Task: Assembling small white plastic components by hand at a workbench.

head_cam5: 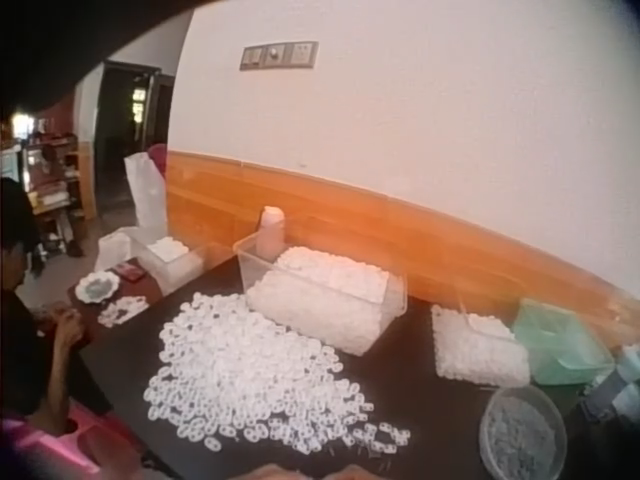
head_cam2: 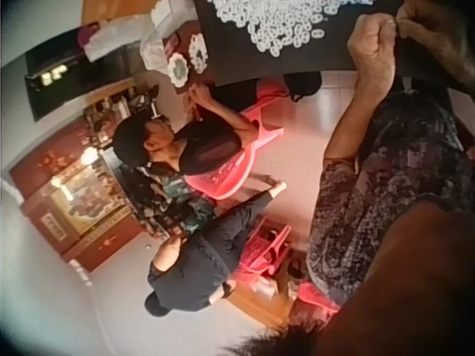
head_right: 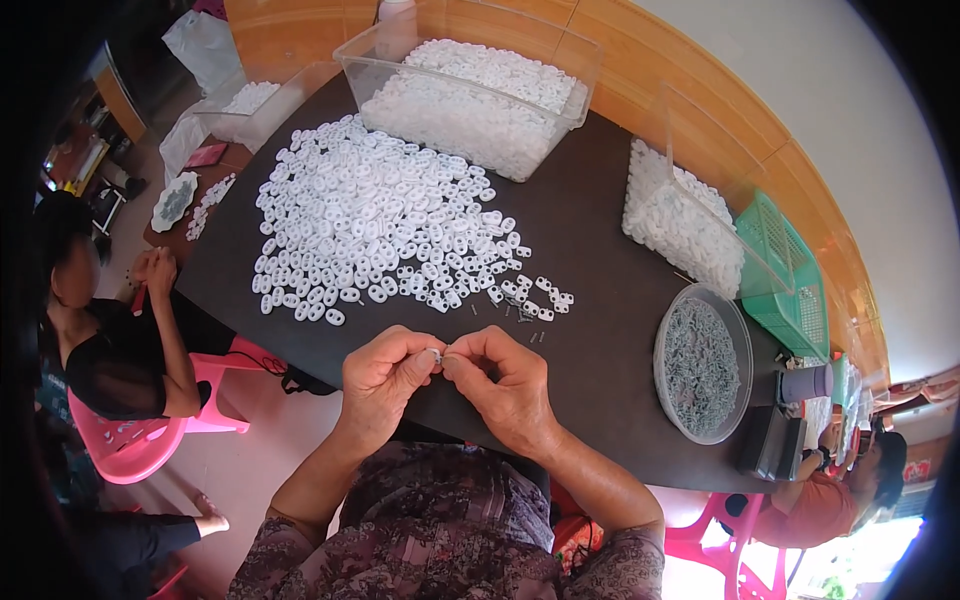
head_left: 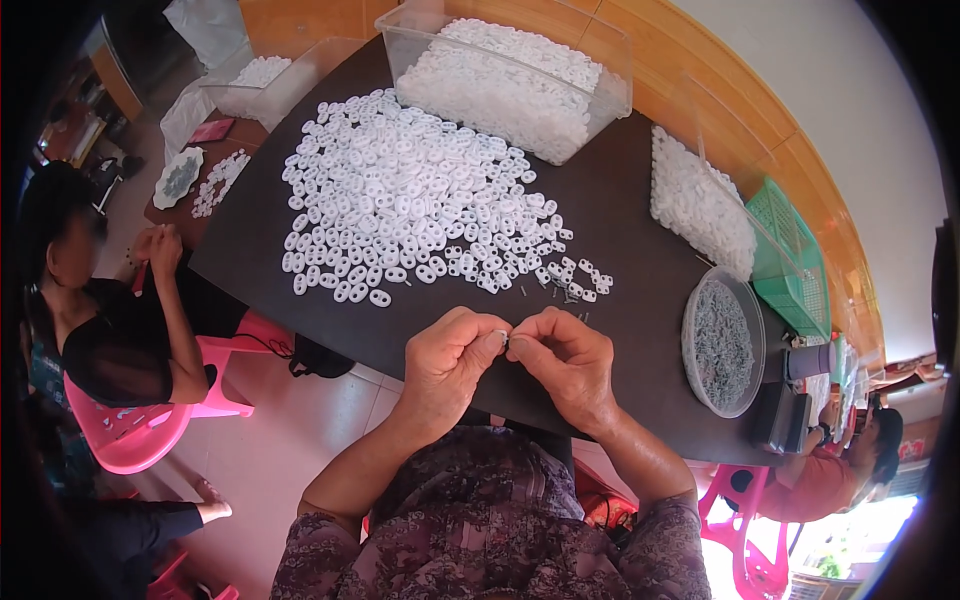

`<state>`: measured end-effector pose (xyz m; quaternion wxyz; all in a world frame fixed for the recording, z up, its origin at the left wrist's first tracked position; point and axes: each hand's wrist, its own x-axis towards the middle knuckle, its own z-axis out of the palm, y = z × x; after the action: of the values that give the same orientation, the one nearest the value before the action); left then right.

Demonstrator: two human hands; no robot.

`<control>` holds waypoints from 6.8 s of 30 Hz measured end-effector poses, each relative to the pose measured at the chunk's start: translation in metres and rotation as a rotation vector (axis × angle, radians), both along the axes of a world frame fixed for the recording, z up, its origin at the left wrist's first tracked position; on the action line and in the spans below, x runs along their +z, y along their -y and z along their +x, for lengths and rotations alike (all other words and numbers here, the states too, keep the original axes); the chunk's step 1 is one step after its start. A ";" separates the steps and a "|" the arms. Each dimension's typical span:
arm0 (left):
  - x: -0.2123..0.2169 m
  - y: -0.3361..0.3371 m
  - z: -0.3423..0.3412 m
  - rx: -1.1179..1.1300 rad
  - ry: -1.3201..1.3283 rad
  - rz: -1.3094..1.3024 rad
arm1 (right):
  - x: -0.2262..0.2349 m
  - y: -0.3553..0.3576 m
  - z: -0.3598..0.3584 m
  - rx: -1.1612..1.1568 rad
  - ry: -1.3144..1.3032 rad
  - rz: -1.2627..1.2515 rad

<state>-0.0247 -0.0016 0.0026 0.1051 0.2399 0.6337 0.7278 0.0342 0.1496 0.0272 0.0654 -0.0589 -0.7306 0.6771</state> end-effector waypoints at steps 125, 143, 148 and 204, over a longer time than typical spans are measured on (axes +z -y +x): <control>0.002 -0.015 0.023 0.145 0.189 0.374 | 0.011 -0.003 -0.006 -0.056 -0.537 0.593; 0.004 -0.005 0.019 0.102 0.086 0.374 | 0.013 0.009 -0.002 -0.088 -0.574 0.545; 0.001 -0.008 0.022 0.112 0.134 0.434 | 0.012 0.012 -0.002 -0.105 -0.602 0.551; -0.007 -0.030 0.043 0.304 -0.113 0.461 | -0.005 0.027 0.006 -0.263 -0.784 0.716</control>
<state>0.0179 0.0285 -0.0041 -0.0982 0.1997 0.4852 0.8456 0.0403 0.1223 0.0227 0.4331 0.1330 -0.8227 0.3435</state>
